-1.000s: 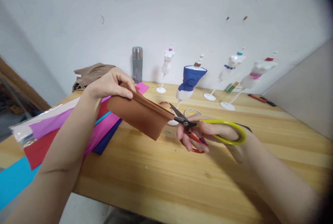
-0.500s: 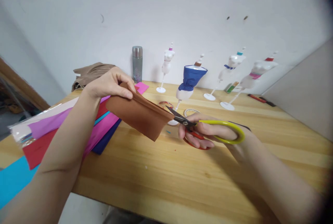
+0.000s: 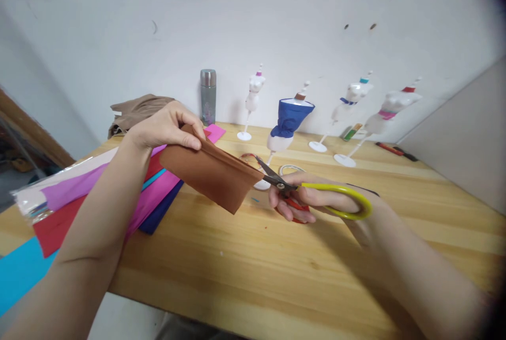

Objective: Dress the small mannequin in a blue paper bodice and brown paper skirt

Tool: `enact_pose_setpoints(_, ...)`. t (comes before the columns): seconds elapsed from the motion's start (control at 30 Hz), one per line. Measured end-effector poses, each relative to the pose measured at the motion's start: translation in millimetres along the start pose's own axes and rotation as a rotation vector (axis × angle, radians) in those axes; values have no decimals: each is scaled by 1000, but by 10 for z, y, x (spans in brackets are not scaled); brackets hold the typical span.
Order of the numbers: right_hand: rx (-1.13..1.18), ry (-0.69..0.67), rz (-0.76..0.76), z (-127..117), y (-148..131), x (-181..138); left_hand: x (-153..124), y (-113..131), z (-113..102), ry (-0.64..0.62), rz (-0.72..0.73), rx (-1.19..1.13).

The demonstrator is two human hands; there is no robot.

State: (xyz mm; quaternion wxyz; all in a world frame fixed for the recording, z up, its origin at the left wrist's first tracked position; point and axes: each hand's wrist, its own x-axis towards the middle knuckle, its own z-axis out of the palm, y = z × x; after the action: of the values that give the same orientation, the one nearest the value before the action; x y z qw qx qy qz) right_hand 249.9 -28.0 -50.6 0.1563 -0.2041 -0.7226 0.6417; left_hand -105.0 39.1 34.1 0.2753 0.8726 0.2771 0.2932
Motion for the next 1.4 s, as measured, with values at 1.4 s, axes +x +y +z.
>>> enact_pose_setpoints(1.4,134,67,50,32,33,-13,17,-16,13,-10,-53,-16)
